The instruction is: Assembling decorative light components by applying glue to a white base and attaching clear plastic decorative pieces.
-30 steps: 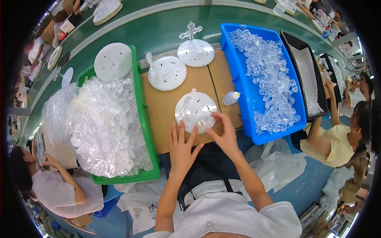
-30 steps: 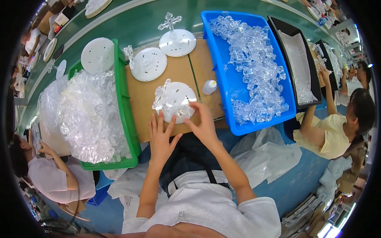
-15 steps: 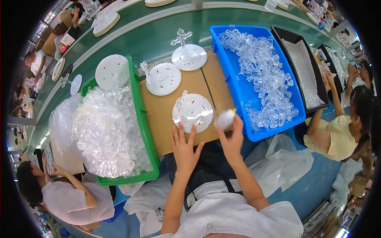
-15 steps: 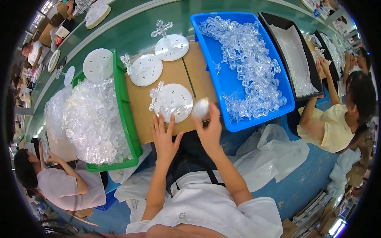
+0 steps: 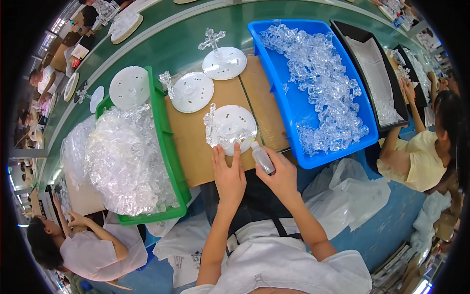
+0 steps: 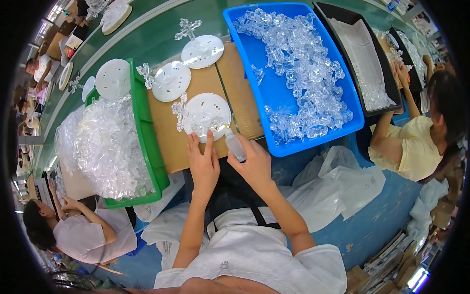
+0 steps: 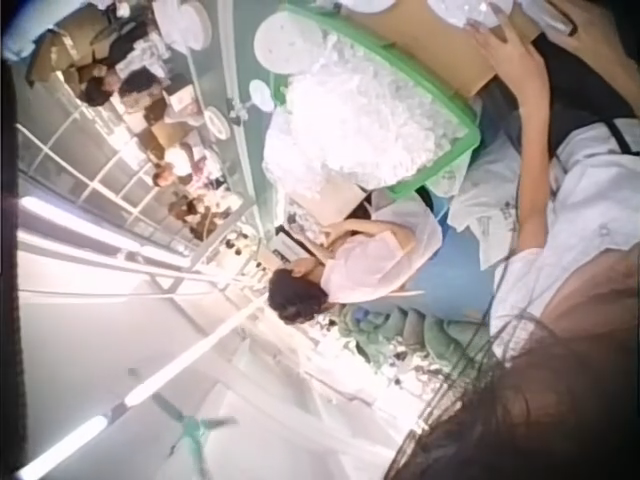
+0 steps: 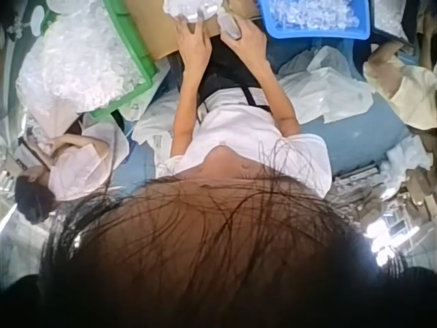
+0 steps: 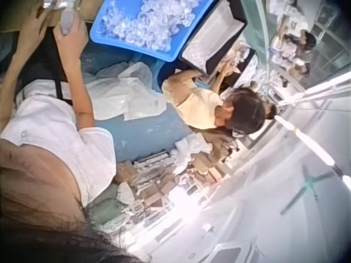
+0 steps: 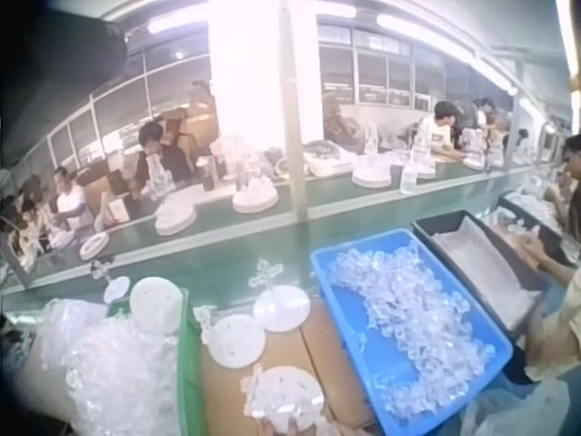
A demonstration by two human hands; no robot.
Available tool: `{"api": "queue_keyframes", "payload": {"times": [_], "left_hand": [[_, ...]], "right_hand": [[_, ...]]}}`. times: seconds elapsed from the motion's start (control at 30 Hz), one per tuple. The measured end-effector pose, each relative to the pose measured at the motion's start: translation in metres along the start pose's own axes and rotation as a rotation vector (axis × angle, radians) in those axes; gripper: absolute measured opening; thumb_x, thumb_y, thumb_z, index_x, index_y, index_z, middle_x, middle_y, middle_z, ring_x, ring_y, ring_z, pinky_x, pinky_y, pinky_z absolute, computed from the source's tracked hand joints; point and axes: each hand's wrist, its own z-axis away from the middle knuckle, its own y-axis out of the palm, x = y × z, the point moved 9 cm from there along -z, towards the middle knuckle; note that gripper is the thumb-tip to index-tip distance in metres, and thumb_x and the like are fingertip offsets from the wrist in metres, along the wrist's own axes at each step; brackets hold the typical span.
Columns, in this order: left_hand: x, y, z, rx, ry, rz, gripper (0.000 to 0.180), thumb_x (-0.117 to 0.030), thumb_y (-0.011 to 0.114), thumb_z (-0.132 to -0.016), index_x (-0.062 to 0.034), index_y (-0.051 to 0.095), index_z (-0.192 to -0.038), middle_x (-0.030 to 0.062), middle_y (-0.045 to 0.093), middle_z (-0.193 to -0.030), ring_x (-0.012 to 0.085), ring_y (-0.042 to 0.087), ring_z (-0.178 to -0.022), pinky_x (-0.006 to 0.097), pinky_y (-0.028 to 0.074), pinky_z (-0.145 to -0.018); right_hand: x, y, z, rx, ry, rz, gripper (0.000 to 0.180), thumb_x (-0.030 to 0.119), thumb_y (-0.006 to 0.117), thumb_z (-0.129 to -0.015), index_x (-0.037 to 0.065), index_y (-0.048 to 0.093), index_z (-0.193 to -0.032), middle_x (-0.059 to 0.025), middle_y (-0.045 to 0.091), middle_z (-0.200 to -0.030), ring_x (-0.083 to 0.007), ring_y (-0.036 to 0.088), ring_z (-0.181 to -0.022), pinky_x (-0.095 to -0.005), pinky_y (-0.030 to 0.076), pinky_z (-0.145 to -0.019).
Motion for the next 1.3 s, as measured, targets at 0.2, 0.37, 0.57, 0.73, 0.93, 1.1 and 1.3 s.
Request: {"api": "queue_keyframes", "payload": {"times": [0.2,0.37,0.57,0.73,0.93,1.1,1.3], "left_hand": [[-0.001,0.002,0.000,0.017,-0.012,-0.020,0.055,-0.003,0.055,-0.084,-0.0086,0.043,-0.138,0.0301,0.035,-0.136,0.0467,0.033,-0.130,0.053,0.028,-0.106],[-0.003,0.003,-0.001,0.019,-0.016,-0.021,0.055,-0.002,0.054,-0.084,-0.0080,0.043,-0.138,0.0307,0.036,-0.135,0.0477,0.033,-0.129,0.053,0.027,-0.107],[-0.008,0.003,-0.003,0.014,-0.023,-0.033,0.056,0.000,0.054,-0.083,-0.0076,0.043,-0.138,0.0327,0.036,-0.133,0.0494,0.033,-0.128,0.052,0.027,-0.107],[-0.022,0.012,-0.010,0.000,-0.058,-0.075,0.063,0.000,0.055,-0.079,-0.0084,0.042,-0.139,0.0351,0.036,-0.131,0.0504,0.035,-0.125,0.052,0.030,-0.104],[-0.031,0.017,-0.019,0.025,-0.019,-0.048,0.064,0.004,0.054,-0.075,-0.0080,0.045,-0.137,0.0332,0.042,-0.123,0.0490,0.042,-0.116,0.049,0.036,-0.098],[-0.035,0.015,-0.020,0.041,-0.019,-0.067,0.064,0.005,0.054,-0.075,-0.0094,0.045,-0.137,0.0328,0.043,-0.122,0.0484,0.043,-0.115,0.049,0.037,-0.097],[-0.036,0.013,-0.020,0.045,-0.012,-0.086,0.059,0.005,0.053,-0.078,-0.0057,0.045,-0.136,0.0313,0.043,-0.125,0.0475,0.042,-0.117,0.048,0.037,-0.098]], "right_hand": [[0.000,0.003,0.008,0.061,0.041,-0.052,0.042,0.018,0.072,-0.073,0.005,0.060,-0.111,-0.0125,0.064,-0.087,-0.0292,0.063,-0.072,-0.0345,0.050,-0.062],[-0.002,0.004,0.012,0.080,0.050,-0.091,0.043,0.018,0.072,-0.072,0.007,0.061,-0.112,-0.0118,0.063,-0.083,-0.0285,0.062,-0.068,-0.0346,0.049,-0.060],[-0.004,0.008,0.013,0.095,0.023,-0.112,0.046,0.023,0.071,-0.073,0.006,0.059,-0.114,-0.0122,0.059,-0.078,-0.0317,0.060,-0.068,-0.0382,0.050,-0.059],[-0.012,0.002,0.003,0.021,0.053,-0.085,0.045,0.021,0.071,-0.073,0.006,0.061,-0.113,-0.0117,0.061,-0.080,-0.0294,0.061,-0.070,-0.0362,0.049,-0.060],[-0.016,-0.012,0.004,-0.019,0.031,-0.025,0.045,0.018,0.072,-0.071,0.006,0.061,-0.114,-0.0117,0.061,-0.080,-0.0271,0.060,-0.066,-0.0342,0.048,-0.058],[-0.019,-0.008,0.012,0.027,0.087,-0.057,0.046,0.017,0.072,-0.071,0.006,0.061,-0.114,-0.0112,0.061,-0.079,-0.0267,0.059,-0.064,-0.0337,0.047,-0.056],[-0.017,-0.003,0.014,0.044,0.089,-0.120,0.045,0.016,0.072,-0.071,0.006,0.062,-0.114,-0.0116,0.062,-0.081,-0.0272,0.060,-0.066,-0.0335,0.049,-0.058]]}}
